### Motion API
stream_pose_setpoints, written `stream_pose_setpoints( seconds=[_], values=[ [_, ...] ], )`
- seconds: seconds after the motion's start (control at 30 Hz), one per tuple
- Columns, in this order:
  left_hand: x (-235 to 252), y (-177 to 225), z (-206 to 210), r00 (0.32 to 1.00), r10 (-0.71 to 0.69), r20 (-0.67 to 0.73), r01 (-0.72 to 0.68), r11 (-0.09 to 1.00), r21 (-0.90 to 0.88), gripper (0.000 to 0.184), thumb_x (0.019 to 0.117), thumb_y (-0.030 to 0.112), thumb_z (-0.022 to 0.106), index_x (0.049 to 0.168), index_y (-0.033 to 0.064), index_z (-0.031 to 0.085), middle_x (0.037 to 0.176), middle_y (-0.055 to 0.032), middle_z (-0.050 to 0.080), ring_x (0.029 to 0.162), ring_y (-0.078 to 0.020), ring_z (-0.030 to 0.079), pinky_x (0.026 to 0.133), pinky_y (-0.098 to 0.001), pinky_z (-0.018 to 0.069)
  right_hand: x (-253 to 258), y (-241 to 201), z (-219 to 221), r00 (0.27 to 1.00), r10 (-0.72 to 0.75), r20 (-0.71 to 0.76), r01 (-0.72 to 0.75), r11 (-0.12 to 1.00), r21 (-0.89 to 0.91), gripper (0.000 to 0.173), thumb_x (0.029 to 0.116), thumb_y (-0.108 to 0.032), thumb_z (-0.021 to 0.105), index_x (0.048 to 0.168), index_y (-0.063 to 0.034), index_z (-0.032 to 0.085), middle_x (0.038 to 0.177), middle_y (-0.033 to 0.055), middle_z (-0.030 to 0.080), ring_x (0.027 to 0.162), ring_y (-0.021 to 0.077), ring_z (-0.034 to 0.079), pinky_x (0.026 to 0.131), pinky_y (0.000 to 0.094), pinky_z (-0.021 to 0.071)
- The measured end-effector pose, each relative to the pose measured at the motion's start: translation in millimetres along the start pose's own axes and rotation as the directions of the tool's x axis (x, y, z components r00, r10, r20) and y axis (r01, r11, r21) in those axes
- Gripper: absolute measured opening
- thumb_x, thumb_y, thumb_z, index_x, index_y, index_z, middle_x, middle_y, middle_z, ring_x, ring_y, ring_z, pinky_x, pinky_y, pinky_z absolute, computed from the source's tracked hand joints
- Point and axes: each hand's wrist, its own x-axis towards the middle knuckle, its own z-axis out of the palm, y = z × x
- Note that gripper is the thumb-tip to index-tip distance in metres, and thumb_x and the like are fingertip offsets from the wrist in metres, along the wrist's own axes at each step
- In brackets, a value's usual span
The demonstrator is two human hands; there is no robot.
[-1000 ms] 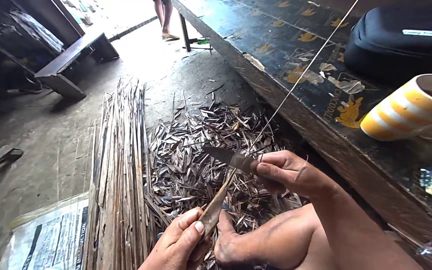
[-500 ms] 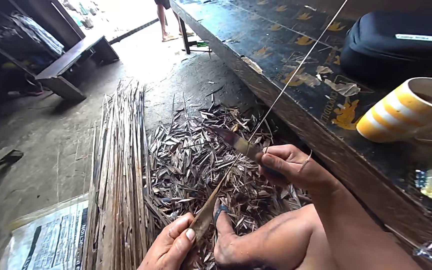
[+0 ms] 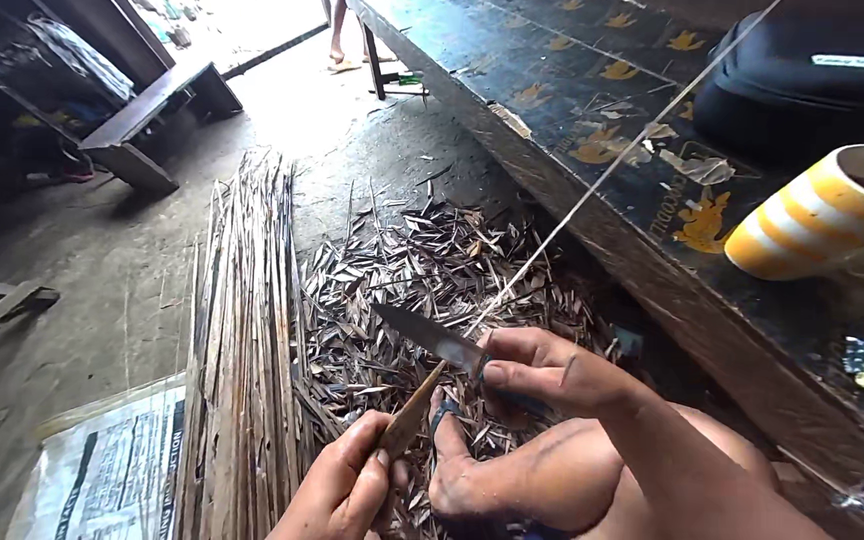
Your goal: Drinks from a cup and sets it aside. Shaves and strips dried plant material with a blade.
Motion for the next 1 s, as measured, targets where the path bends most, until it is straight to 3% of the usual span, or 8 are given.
stream_pose_setpoints(
  seconds=[0.07, 0.2, 0.43, 0.5, 0.67, 0.73, 0.83, 1.0],
  values=[
    [2, -3, 1, 0.999, 0.034, -0.014, -0.034, 0.999, 0.036, 0.021, 0.1038, 0.012, 0.040, 0.117, 0.0077, 0.055, 0.086, 0.0020, 0.066, 0.060, -0.0052, 0.060, 0.053, -0.0231, 0.0540, 5, 10, 8, 0.998, 0.014, 0.055, -0.016, 0.999, 0.040, 0.024, 0.1081, -0.028, 0.051, 0.114, -0.0061, 0.057, 0.085, 0.0047, 0.069, 0.066, 0.0124, 0.067, 0.058, 0.0279, 0.0590],
    [9, -8, 0, 0.994, 0.106, -0.009, -0.104, 0.990, 0.097, 0.018, 0.1041, 0.021, 0.040, 0.113, 0.0107, 0.051, 0.083, 0.0027, 0.063, 0.058, -0.0032, 0.057, 0.050, -0.0207, 0.0507, 10, 21, 23, 0.994, 0.044, 0.099, -0.052, 0.995, 0.082, 0.028, 0.1075, -0.028, 0.052, 0.127, -0.0086, 0.055, 0.083, 0.0039, 0.066, 0.060, 0.0097, 0.063, 0.053, 0.0253, 0.0558],
    [19, -15, 1, 0.987, 0.153, -0.057, -0.149, 0.986, 0.074, 0.034, 0.1111, 0.037, 0.040, 0.125, 0.0132, 0.059, 0.078, 0.0051, 0.053, 0.059, -0.0010, 0.048, 0.052, -0.0181, 0.0441, 11, 27, 23, 0.996, -0.053, 0.073, 0.044, 0.992, 0.121, 0.023, 0.1065, -0.016, 0.050, 0.127, -0.0068, 0.057, 0.091, 0.0056, 0.071, 0.065, 0.0077, 0.063, 0.055, 0.0221, 0.0530],
    [21, -16, 3, 0.985, 0.159, -0.070, -0.154, 0.986, 0.070, 0.032, 0.1114, 0.033, 0.040, 0.126, 0.0130, 0.059, 0.079, 0.0045, 0.055, 0.059, -0.0016, 0.050, 0.052, -0.0180, 0.0459, 10, 27, 24, 0.998, -0.050, 0.043, 0.043, 0.988, 0.149, 0.026, 0.1081, -0.020, 0.051, 0.131, -0.0084, 0.057, 0.089, 0.0053, 0.071, 0.063, 0.0082, 0.064, 0.054, 0.0224, 0.0535],
    [23, -18, 5, 0.990, 0.138, -0.012, -0.138, 0.989, 0.051, 0.019, 0.1080, 0.021, 0.045, 0.114, 0.0090, 0.058, 0.086, 0.0007, 0.065, 0.068, -0.0071, 0.065, 0.061, -0.0247, 0.0592, 10, 27, 26, 0.999, -0.046, 0.022, 0.041, 0.981, 0.187, 0.034, 0.1086, -0.017, 0.050, 0.142, -0.0097, 0.051, 0.090, 0.0071, 0.071, 0.062, 0.0111, 0.065, 0.053, 0.0249, 0.0556],
    [23, -17, 6, 0.994, 0.109, -0.001, -0.109, 0.993, 0.043, 0.015, 0.1049, 0.016, 0.046, 0.112, 0.0097, 0.057, 0.089, 0.0005, 0.067, 0.066, -0.0070, 0.065, 0.058, -0.0245, 0.0587, 9, 27, 28, 0.999, -0.032, 0.027, 0.026, 0.984, 0.178, 0.038, 0.1083, -0.016, 0.050, 0.145, -0.0086, 0.049, 0.090, 0.0069, 0.072, 0.061, 0.0095, 0.064, 0.052, 0.0234, 0.0542],
    [23, -15, 6, 0.994, 0.105, 0.013, -0.105, 0.993, 0.059, 0.024, 0.1040, 0.014, 0.042, 0.122, 0.0108, 0.057, 0.089, 0.0030, 0.065, 0.064, -0.0031, 0.057, 0.053, -0.0187, 0.0488, 9, 27, 30, 0.999, -0.023, 0.035, 0.017, 0.983, 0.181, 0.041, 0.1081, -0.017, 0.051, 0.148, -0.0090, 0.048, 0.089, 0.0062, 0.072, 0.059, 0.0073, 0.062, 0.051, 0.0211, 0.0522],
    [24, -14, 7, 0.987, 0.159, -0.015, -0.157, 0.984, 0.082, 0.025, 0.1100, 0.023, 0.040, 0.121, 0.0093, 0.058, 0.084, 0.0033, 0.060, 0.066, -0.0021, 0.056, 0.058, -0.0176, 0.0497, 9, 23, 29, 0.998, -0.057, -0.002, 0.056, 0.980, 0.188, 0.040, 0.1078, -0.016, 0.051, 0.147, -0.0111, 0.051, 0.086, 0.0030, 0.071, 0.057, 0.0035, 0.058, 0.049, 0.0180, 0.0481]
  ],
)
